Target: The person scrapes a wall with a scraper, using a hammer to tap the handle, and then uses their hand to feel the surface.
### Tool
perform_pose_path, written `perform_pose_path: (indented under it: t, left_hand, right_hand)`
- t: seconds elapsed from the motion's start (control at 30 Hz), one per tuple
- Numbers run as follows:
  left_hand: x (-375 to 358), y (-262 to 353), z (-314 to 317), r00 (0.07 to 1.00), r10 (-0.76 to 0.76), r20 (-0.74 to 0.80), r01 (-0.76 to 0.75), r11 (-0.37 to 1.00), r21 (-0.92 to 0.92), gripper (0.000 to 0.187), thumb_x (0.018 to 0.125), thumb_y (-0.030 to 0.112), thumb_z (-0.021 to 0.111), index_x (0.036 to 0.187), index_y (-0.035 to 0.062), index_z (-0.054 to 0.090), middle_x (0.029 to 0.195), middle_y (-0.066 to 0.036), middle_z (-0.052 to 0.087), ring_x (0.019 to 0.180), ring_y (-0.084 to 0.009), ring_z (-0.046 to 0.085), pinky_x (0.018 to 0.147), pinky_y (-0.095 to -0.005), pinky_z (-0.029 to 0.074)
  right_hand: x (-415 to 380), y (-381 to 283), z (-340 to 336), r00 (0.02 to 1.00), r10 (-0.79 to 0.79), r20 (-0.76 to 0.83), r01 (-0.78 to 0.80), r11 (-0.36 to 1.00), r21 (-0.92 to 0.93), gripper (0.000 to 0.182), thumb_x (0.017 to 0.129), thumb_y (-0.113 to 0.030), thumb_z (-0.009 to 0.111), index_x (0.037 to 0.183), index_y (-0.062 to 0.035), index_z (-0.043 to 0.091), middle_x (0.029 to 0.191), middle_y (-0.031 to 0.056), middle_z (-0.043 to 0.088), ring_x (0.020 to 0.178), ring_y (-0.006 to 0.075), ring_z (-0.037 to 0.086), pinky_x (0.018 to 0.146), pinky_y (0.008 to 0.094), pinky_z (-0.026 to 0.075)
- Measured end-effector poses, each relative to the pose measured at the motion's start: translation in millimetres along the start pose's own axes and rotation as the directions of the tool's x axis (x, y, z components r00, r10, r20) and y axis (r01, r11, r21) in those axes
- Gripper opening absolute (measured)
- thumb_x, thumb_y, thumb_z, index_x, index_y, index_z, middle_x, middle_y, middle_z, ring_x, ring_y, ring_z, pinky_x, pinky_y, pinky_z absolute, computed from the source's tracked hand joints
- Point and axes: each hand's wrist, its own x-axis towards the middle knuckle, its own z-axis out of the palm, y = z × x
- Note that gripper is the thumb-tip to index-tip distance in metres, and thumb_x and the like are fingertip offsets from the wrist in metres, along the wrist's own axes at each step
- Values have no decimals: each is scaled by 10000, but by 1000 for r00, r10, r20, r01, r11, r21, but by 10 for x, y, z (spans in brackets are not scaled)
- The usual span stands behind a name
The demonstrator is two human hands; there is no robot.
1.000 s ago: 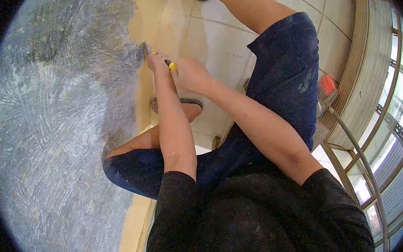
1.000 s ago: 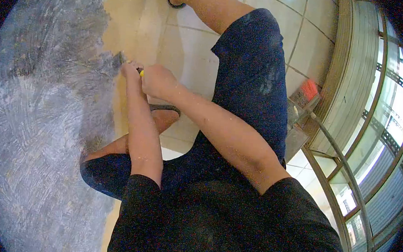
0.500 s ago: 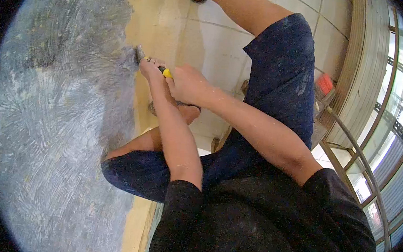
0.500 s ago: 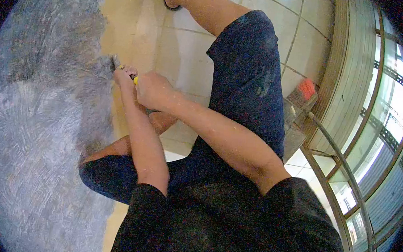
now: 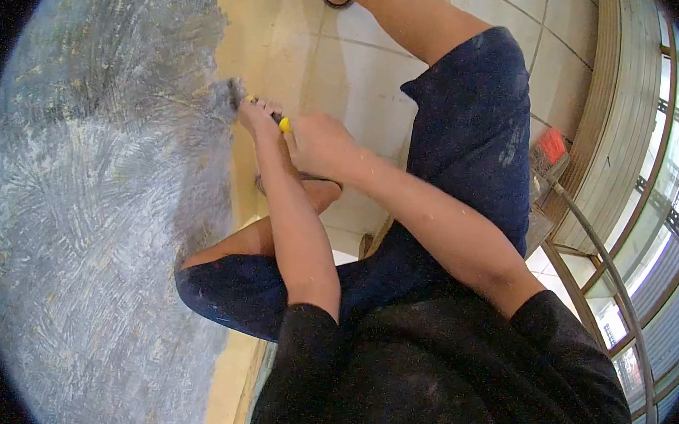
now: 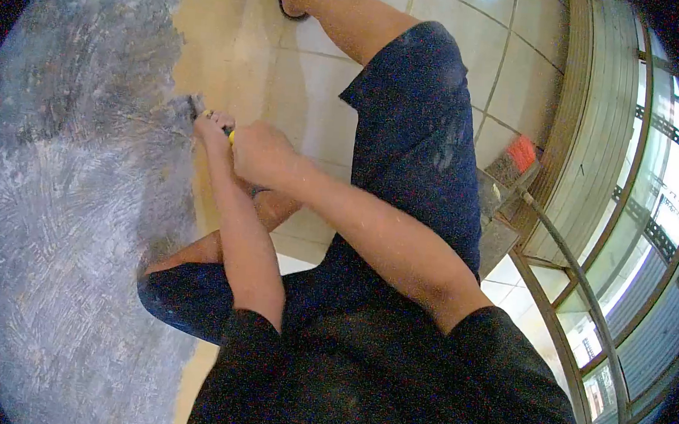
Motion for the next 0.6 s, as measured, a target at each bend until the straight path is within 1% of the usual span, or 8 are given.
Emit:
perform_pose_path:
  t: [0.2,0.27,0.37,0.43,0.47,0.53,0.57,0.6]
  left_hand:
    - [-132,110,70,1000,-25,-12,25,1000,14,119,865,192,394,763,143,359,590,11,326,436,-136,287,430,-302,274]
    - [-185,185,-11,1000,-28,-2,28,998,60,114,857,191,398,763,141,359,589,11,320,433,-133,280,431,-296,270]
    - [-235,235,9,999,-44,-28,45,999,7,121,862,182,402,755,137,366,591,10,327,436,-127,291,426,-289,266]
    - [142,65,-118,977,-55,206,26,990,138,156,878,186,405,734,132,378,578,13,323,435,-122,299,418,-289,269]
    - [218,13,-119,976,-59,208,29,989,143,156,878,186,405,734,132,378,578,13,323,435,-122,299,418,-289,269]
    - [220,3,-31,999,40,10,-42,979,199,167,899,187,380,744,124,382,577,7,324,439,-130,298,416,-287,263]
    - [186,35,-77,999,38,10,-39,978,206,167,899,187,380,744,124,382,577,7,324,439,-130,298,416,-287,263]
    - [-27,160,-28,999,-27,41,22,992,124,165,904,189,373,756,118,383,585,-1,337,441,-133,294,413,-292,268]
  right_hand:
    - [-8,-18,-51,1000,0,18,2,998,-63,280,849,-197,598,805,66,684,776,306,652,744,459,661,710,518,534]
    - [-136,-138,-42,1000,-29,1,29,999,-46,273,841,-190,600,805,67,686,771,307,651,737,455,663,705,517,535]
    - [-20,-162,11,999,-40,-37,40,999,6,252,823,-170,603,798,65,689,762,309,649,725,452,664,697,515,537]
    - [20,-102,53,999,-11,-49,13,999,45,237,812,-158,603,791,62,690,757,310,648,720,454,663,693,514,539]
    - [55,-85,25,999,14,-49,-12,998,58,224,801,-149,605,783,57,691,755,307,649,721,451,666,691,511,540]
    - [52,-76,9,998,47,-51,-43,996,75,212,790,-141,606,776,53,691,752,305,651,722,449,668,688,508,541]
    - [-13,-100,43,999,18,-51,-15,999,52,208,786,-138,609,774,52,691,753,302,653,726,447,671,688,504,543]
    - [-5,-112,35,998,-18,-55,20,1000,23,203,782,-134,611,771,52,691,755,300,655,731,445,674,688,500,545]
